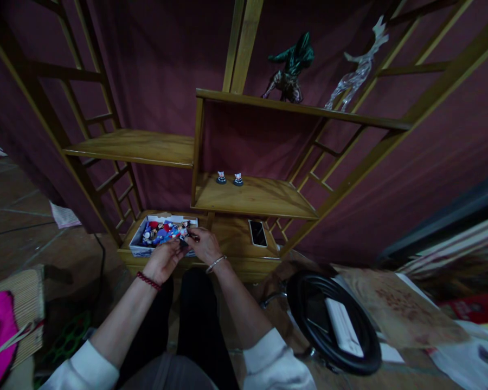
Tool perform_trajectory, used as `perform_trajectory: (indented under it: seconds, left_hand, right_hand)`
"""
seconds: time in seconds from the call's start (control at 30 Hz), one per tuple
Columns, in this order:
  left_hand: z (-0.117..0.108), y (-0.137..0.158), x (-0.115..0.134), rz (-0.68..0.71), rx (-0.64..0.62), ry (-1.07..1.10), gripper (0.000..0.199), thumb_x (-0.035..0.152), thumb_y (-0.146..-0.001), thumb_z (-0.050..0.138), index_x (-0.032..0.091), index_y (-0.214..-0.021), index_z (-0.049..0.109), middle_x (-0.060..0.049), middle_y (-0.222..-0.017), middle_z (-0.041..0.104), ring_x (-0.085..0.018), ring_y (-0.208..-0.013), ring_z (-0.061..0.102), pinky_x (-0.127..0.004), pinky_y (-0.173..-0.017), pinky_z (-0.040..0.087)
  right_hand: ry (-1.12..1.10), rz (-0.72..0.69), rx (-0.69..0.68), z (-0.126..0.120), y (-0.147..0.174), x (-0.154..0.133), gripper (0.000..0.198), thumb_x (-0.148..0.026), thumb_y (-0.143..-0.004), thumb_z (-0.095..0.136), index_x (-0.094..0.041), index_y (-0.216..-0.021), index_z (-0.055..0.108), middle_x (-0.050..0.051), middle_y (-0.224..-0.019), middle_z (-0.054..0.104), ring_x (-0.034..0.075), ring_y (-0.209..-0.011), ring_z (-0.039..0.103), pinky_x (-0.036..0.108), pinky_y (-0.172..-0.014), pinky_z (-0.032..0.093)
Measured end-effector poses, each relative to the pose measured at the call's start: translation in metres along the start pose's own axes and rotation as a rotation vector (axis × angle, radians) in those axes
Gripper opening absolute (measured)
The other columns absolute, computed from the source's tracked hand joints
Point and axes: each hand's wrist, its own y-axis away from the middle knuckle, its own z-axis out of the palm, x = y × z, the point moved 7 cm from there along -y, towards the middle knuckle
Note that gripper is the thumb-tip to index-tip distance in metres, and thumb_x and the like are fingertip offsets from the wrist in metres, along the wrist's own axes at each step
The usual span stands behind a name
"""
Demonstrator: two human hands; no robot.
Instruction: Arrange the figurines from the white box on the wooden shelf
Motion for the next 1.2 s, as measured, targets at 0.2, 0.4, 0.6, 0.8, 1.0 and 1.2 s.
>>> perform_trajectory:
  seconds: [0.2, 0.4, 0.6, 0.8, 1.0, 1.2]
  left_hand:
    - [0.012, 0.003, -0.01, -0.061, 0.006, -0.06, 0.019, -0.003, -0.072, 0.045, 0.011, -0.069, 0.058, -0.004, -0.06, 0.061, -0.013, -0.059, 0.059, -0.034, -0.07, 0.051]
    - [0.027, 0.001, -0.023, -0.077, -0.069, -0.023, 0.017, 0.0, -0.072, 0.049, 0.012, -0.067, 0.059, -0.005, -0.068, 0.063, -0.014, -0.066, 0.06, -0.031, -0.073, 0.049]
    - [0.043, 0.003, -0.036, -0.146, -0.053, -0.038, 0.019, -0.002, -0.072, 0.047, 0.011, -0.065, 0.058, -0.006, -0.07, 0.063, -0.013, -0.065, 0.059, -0.029, -0.067, 0.05]
    - [0.068, 0.008, -0.04, -0.158, -0.112, -0.054, 0.022, -0.003, -0.073, 0.045, 0.011, -0.061, 0.057, -0.004, -0.064, 0.06, -0.01, -0.061, 0.056, -0.022, -0.061, 0.048]
    - [0.083, 0.01, -0.043, -0.158, -0.123, -0.085, 0.019, -0.003, -0.07, 0.05, 0.011, -0.058, 0.056, -0.003, -0.062, 0.059, -0.009, -0.059, 0.055, -0.02, -0.058, 0.047]
    - [0.102, 0.013, -0.044, -0.162, -0.158, -0.09, 0.018, -0.002, -0.07, 0.051, 0.01, -0.058, 0.056, -0.002, -0.062, 0.057, -0.009, -0.059, 0.055, -0.022, -0.061, 0.047]
  right_hand:
    - [0.085, 0.015, 0.009, -0.02, 0.01, -0.002, 0.016, -0.023, -0.076, 0.054, -0.019, -0.088, 0.063, 0.002, -0.085, 0.063, 0.012, -0.078, 0.057, 0.023, -0.072, 0.043]
    - [0.119, 0.023, 0.052, -0.039, 0.019, 0.001, 0.015, -0.025, -0.078, 0.052, -0.019, -0.084, 0.063, 0.002, -0.081, 0.063, 0.012, -0.074, 0.057, 0.022, -0.068, 0.043]
    - [0.128, 0.002, 0.063, -0.06, 0.029, 0.004, 0.014, -0.024, -0.078, 0.052, -0.021, -0.084, 0.064, 0.001, -0.083, 0.064, 0.013, -0.077, 0.058, 0.023, -0.072, 0.043]
    - [0.038, -0.013, 0.018, -0.073, 0.033, 0.014, 0.023, -0.028, -0.073, 0.058, -0.022, -0.095, 0.062, 0.002, -0.09, 0.062, 0.014, -0.08, 0.058, 0.024, -0.072, 0.046]
    - [0.068, -0.024, 0.057, -0.092, 0.034, 0.016, 0.025, -0.029, -0.07, 0.061, -0.02, -0.094, 0.061, 0.003, -0.089, 0.061, 0.015, -0.08, 0.058, 0.027, -0.074, 0.047]
    - [-0.016, -0.018, 0.083, -0.109, 0.037, 0.017, 0.024, -0.031, -0.071, 0.06, -0.02, -0.093, 0.06, 0.004, -0.094, 0.061, 0.015, -0.084, 0.058, 0.028, -0.077, 0.048]
